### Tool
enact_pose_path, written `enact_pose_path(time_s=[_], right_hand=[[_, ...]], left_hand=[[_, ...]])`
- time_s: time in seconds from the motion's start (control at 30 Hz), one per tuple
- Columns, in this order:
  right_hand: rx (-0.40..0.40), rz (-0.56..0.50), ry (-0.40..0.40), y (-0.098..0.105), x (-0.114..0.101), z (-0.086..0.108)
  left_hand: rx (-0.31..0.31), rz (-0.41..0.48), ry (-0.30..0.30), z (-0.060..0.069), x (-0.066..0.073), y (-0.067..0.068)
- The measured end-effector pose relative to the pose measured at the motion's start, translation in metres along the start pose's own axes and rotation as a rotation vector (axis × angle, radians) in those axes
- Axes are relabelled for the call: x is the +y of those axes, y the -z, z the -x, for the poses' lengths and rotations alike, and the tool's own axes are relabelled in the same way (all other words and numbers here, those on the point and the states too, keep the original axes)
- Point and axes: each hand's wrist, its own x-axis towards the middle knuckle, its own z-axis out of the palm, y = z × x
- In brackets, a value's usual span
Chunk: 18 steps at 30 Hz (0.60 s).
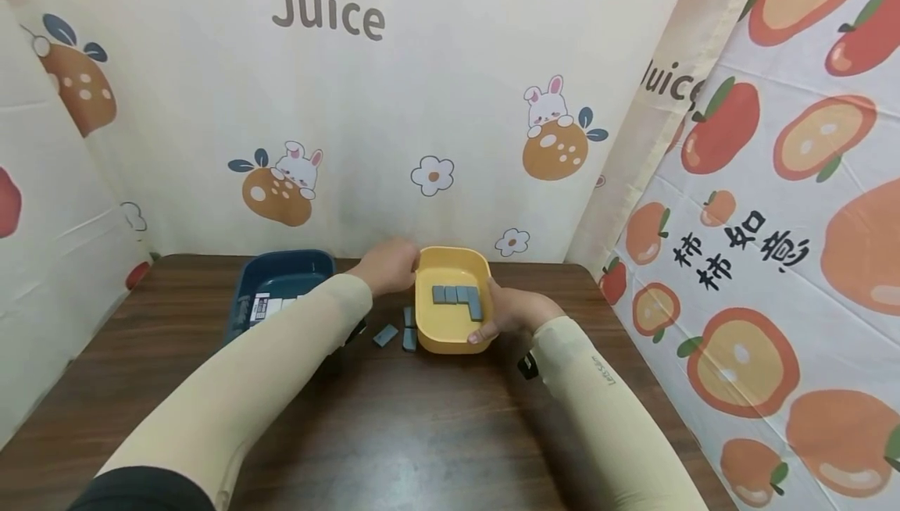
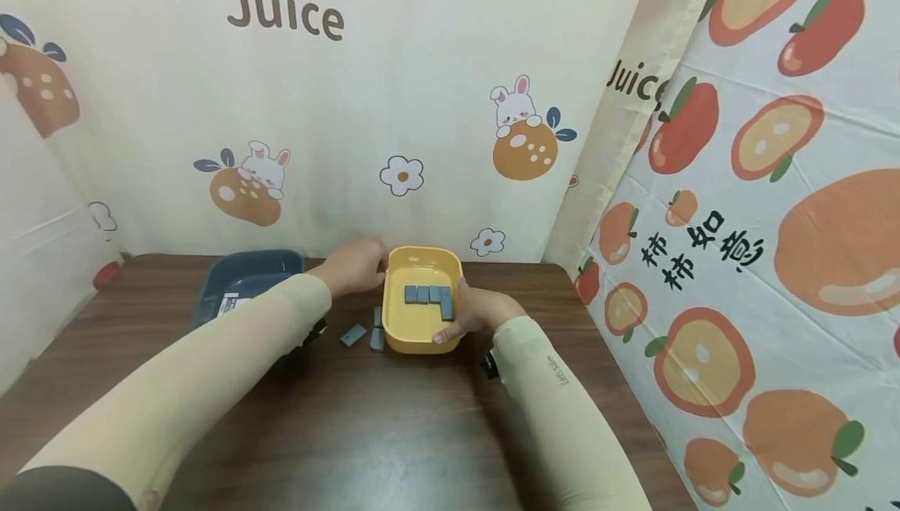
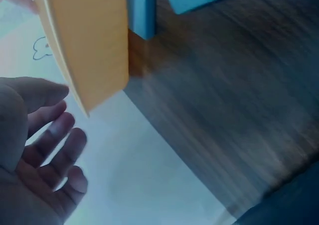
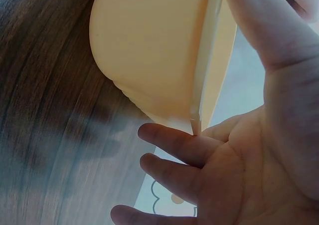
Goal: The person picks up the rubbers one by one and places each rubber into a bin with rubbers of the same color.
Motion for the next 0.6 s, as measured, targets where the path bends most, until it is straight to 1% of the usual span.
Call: enact_pose_path(time_s=[0.07,0.17,0.27,0.37,0.47,0.6], right_hand=[[-0.005,-0.018,0.001,0.0,-0.001,0.0],[-0.009,-0.036,0.003,0.0,-0.001,0.0],[-0.006,-0.019,0.005,-0.001,0.001,0.0],[-0.004,-0.019,-0.004,-0.001,0.002,0.0],[0.0,-0.026,-0.015,-0.001,0.001,-0.001],[0.008,-0.016,-0.008,0.0,0.002,-0.002]], left_hand=[[-0.022,0.017,0.004,0.003,-0.007,-0.003],[-0.093,0.071,0.03,0.005,-0.014,-0.009],[-0.199,0.14,0.077,0.007,-0.015,-0.015],[-0.271,0.158,0.105,0.009,-0.012,-0.018],[-0.3,0.131,0.115,0.01,-0.009,-0.019],[-0.299,0.104,0.105,0.01,-0.008,-0.024]])
